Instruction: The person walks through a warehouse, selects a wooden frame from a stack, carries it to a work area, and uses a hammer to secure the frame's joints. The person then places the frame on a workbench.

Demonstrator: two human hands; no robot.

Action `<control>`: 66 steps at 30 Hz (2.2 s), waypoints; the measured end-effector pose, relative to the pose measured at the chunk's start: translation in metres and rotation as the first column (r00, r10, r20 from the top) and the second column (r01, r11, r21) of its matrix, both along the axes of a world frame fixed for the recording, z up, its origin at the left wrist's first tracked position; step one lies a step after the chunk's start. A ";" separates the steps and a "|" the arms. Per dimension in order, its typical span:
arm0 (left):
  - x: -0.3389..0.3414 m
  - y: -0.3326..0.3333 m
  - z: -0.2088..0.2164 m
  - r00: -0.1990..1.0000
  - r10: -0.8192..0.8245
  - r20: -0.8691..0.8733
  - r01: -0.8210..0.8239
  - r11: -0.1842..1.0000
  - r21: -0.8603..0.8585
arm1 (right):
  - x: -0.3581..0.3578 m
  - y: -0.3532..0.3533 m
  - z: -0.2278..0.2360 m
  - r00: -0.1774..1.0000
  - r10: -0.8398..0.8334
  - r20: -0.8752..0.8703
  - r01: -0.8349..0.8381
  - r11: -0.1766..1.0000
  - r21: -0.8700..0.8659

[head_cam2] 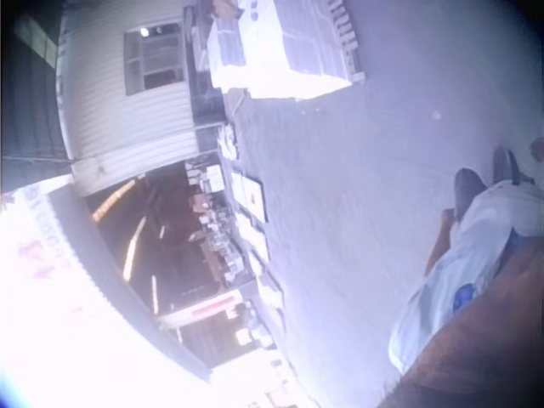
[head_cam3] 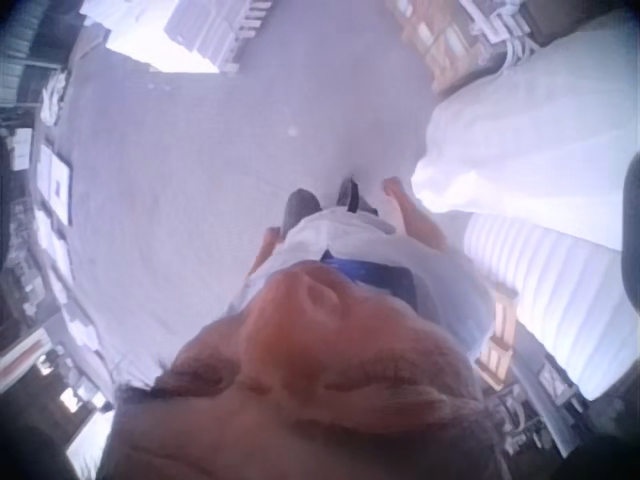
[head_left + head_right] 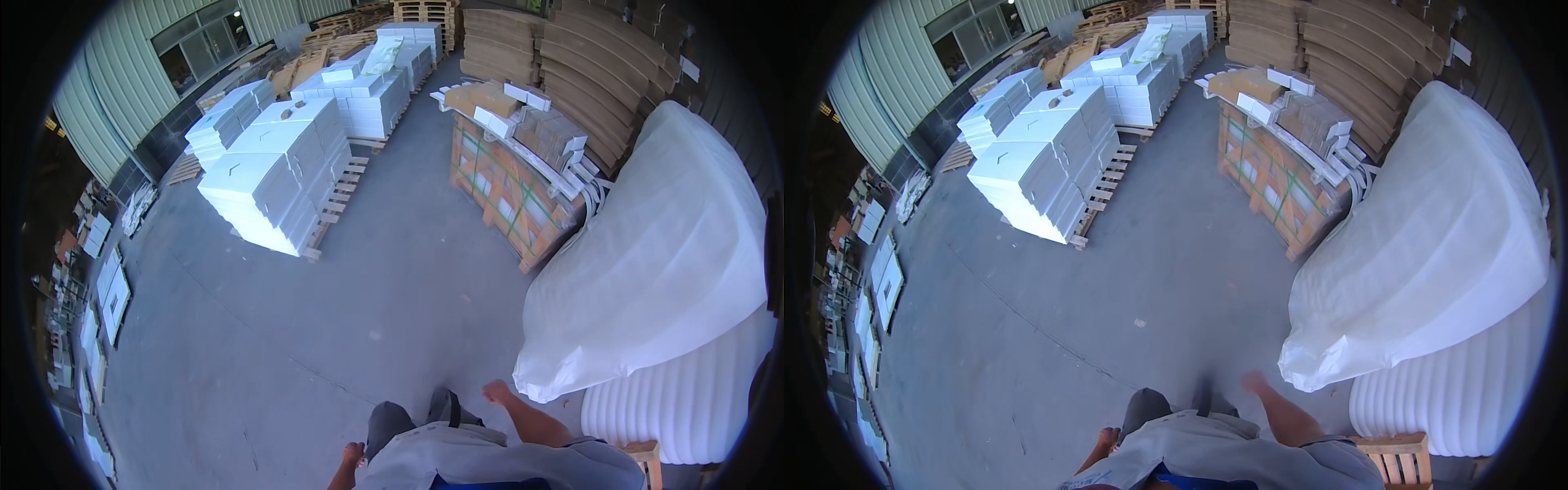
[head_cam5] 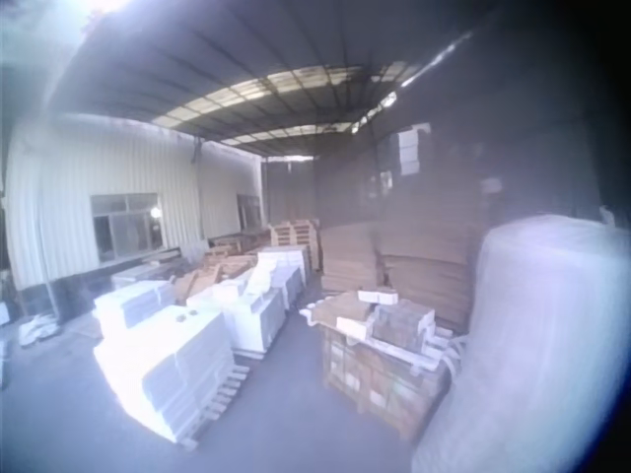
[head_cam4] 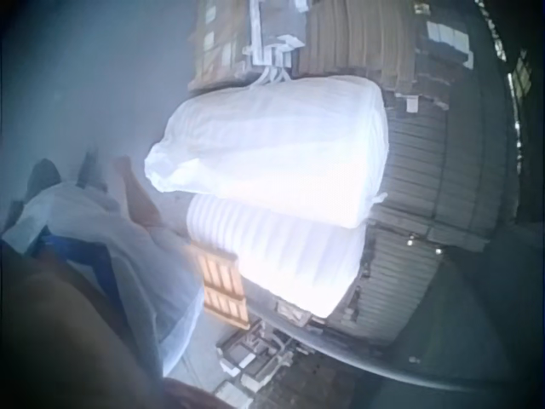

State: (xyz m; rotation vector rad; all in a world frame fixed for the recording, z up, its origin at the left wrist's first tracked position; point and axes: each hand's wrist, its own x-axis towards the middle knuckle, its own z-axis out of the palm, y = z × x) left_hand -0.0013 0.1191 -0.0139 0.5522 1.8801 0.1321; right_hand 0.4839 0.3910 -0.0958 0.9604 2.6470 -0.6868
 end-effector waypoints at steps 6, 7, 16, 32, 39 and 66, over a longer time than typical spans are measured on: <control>-0.060 0.093 -0.030 0.614 -0.736 -0.287 0.772 0.636 0.020 | -0.141 0.267 0.020 0.581 -0.695 -0.424 0.611 0.716 -0.338; -0.076 0.125 -0.039 0.682 -0.696 -0.225 0.715 0.699 0.007 | -0.162 0.302 0.021 0.446 -0.805 -0.391 0.637 0.592 -0.494; -0.232 0.536 -0.010 0.994 0.105 0.019 -0.105 0.994 -0.021 | -0.187 0.385 0.013 0.407 -0.889 0.208 0.639 0.115 -0.760; -0.297 1.017 -0.015 0.947 -0.270 0.173 0.254 0.961 0.109 | -0.218 0.753 0.005 0.908 -0.397 0.131 0.410 0.908 -0.092; -0.306 1.121 -0.002 0.980 -0.186 0.075 0.177 0.978 0.108 | -0.378 1.142 0.049 0.480 -0.790 -0.382 0.574 0.612 -0.544; -0.332 2.067 -0.020 0.320 -0.887 -0.332 0.944 0.328 0.034 | -0.402 1.794 0.042 -0.075 -0.997 -0.019 0.492 -0.020 -0.870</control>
